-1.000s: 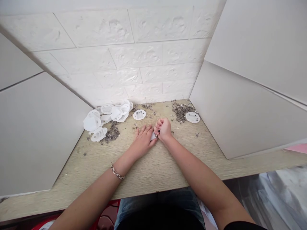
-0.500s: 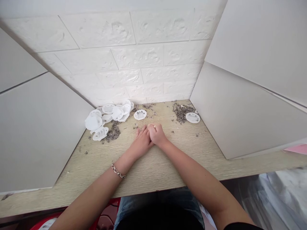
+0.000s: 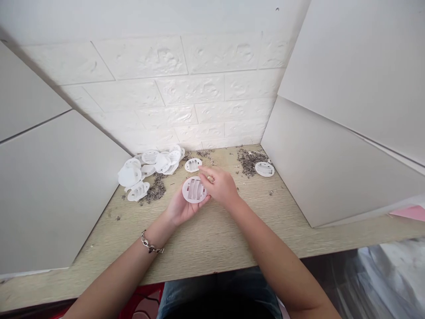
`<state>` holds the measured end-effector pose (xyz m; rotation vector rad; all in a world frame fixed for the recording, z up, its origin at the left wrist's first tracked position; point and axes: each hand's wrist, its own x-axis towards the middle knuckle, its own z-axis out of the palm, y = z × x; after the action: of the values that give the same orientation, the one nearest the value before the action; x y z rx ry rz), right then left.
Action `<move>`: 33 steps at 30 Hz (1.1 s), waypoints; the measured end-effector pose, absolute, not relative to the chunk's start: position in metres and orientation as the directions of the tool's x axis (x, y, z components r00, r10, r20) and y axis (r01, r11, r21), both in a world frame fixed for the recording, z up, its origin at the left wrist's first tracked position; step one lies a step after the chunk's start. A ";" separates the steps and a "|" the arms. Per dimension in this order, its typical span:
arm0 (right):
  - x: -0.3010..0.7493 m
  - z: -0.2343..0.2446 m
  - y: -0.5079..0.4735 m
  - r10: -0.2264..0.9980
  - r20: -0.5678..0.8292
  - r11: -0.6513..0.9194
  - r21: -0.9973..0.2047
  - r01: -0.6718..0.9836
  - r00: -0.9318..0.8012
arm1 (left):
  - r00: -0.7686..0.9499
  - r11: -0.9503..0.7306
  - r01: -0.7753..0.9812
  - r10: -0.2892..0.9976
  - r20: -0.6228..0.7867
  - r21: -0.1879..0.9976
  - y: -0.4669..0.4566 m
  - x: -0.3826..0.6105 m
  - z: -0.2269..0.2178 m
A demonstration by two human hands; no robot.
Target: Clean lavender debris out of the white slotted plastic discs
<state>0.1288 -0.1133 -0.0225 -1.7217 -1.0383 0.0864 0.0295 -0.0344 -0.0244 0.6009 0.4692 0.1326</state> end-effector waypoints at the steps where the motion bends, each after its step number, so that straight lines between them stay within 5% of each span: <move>1: 0.128 -0.025 -0.113 0.707 0.431 -0.091 -0.731 0.676 0.561 | 0.883 0.835 -0.006 0.263 -0.388 0.551 -0.034 0.030 -0.025; 9: 0.120 -0.030 -0.111 0.840 0.340 -0.300 -0.359 0.884 0.423 | 0.889 0.854 -0.061 0.282 -0.361 0.517 -0.039 0.033 -0.029; 15: 0.112 -0.032 -0.107 0.856 0.304 -0.358 -0.233 0.904 0.417 | 0.876 0.860 -0.091 0.310 -0.371 0.503 -0.042 0.038 -0.031; 22: 0.110 -0.033 -0.105 0.881 0.388 -0.236 -0.136 0.962 0.271 | 0.843 0.858 -0.200 0.396 -0.363 0.473 -0.043 0.037 -0.027; 28: 0.115 -0.043 -0.101 0.883 0.440 -0.073 -0.214 0.974 0.163 | 0.816 0.829 -0.189 0.431 -0.385 0.526 -0.035 0.035 -0.032; 33: 0.117 -0.041 -0.104 0.825 0.490 0.011 -0.510 0.860 0.281 | 0.823 0.779 -0.143 0.436 -0.363 0.611 -0.029 0.035 -0.027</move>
<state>0.1172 -0.1038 -0.0412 -1.7929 -1.5287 -0.0578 0.0352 -0.0289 -0.0274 0.6020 0.5172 0.3288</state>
